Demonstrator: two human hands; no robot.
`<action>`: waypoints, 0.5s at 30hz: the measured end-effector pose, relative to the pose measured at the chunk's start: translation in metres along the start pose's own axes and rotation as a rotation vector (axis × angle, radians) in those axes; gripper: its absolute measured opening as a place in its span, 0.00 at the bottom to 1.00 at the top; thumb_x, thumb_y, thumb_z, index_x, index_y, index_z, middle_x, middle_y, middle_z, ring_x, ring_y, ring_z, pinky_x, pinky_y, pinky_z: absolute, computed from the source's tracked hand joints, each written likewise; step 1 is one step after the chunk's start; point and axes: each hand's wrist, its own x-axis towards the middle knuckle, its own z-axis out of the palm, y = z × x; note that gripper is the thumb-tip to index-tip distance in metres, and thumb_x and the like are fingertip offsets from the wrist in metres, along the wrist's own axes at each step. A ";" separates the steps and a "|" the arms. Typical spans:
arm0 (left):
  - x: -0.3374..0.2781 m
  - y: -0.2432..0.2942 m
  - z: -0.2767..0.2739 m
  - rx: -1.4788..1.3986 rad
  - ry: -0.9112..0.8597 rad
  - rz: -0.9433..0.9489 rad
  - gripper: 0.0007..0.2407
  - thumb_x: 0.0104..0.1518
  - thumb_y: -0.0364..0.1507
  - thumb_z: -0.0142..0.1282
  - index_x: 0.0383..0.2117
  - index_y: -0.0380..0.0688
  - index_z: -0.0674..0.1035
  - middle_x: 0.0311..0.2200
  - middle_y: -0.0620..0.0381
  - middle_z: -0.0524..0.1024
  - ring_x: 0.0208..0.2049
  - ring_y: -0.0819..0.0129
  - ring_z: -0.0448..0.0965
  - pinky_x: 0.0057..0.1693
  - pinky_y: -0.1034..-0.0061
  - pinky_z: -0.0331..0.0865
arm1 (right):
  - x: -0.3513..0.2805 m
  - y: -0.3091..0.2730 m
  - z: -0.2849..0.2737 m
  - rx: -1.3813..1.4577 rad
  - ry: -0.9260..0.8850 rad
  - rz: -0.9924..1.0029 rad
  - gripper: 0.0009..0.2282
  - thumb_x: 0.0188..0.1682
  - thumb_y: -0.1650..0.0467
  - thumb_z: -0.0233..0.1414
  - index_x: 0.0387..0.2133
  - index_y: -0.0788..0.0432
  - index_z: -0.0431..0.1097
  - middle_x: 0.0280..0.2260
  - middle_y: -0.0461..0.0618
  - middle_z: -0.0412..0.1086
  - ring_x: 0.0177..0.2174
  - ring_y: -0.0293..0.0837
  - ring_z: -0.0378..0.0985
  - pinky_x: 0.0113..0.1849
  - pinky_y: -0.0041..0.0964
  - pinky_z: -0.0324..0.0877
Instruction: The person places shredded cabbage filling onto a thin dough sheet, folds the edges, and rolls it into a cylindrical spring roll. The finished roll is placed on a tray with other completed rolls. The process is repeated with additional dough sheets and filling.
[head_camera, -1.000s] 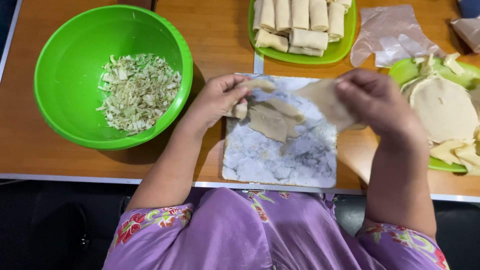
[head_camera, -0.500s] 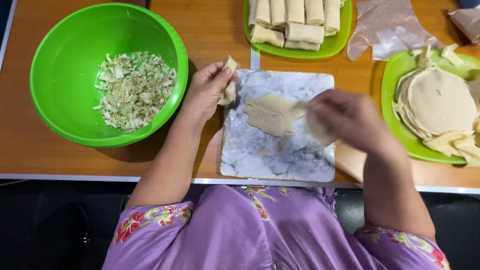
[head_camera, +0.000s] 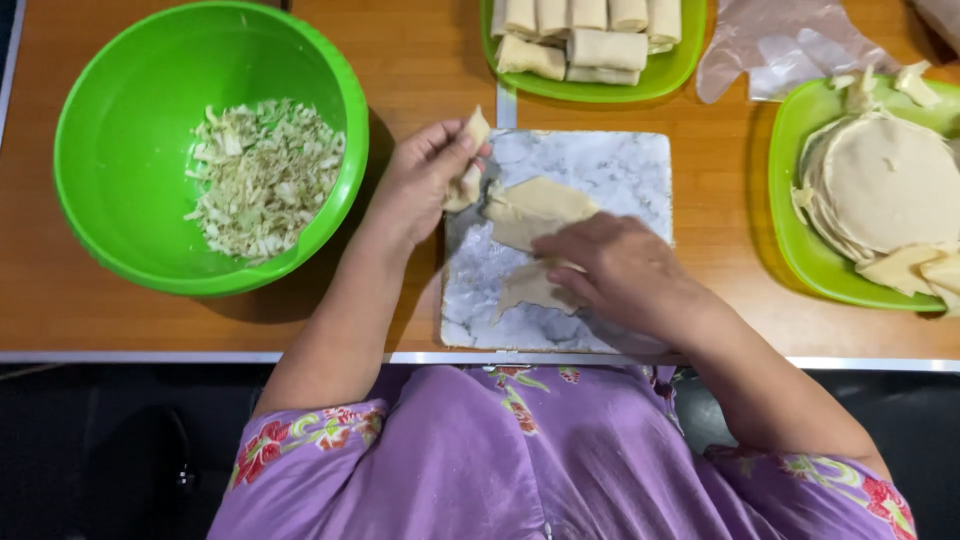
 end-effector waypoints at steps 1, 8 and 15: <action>-0.004 0.004 0.009 0.001 -0.012 0.000 0.09 0.66 0.27 0.55 0.48 0.35 0.78 0.38 0.56 0.80 0.35 0.75 0.77 0.43 0.81 0.73 | -0.001 0.000 -0.004 -0.006 0.008 0.008 0.15 0.47 0.65 0.58 0.47 0.54 0.75 0.42 0.53 0.78 0.44 0.56 0.79 0.46 0.51 0.71; -0.021 0.011 0.079 -0.355 -0.280 -0.209 0.16 0.71 0.38 0.44 0.51 0.35 0.75 0.43 0.54 0.78 0.44 0.68 0.78 0.54 0.72 0.72 | 0.001 0.003 -0.013 0.135 0.409 -0.025 0.33 0.38 0.66 0.68 0.58 0.60 0.65 0.58 0.66 0.61 0.55 0.68 0.68 0.52 0.55 0.68; -0.022 0.020 0.116 -0.384 -0.290 -0.338 0.25 0.70 0.43 0.35 0.60 0.30 0.70 0.51 0.49 0.75 0.51 0.64 0.74 0.61 0.69 0.67 | -0.009 0.021 -0.011 0.187 0.475 0.043 0.17 0.43 0.71 0.65 0.47 0.55 0.75 0.56 0.58 0.66 0.48 0.55 0.79 0.47 0.46 0.76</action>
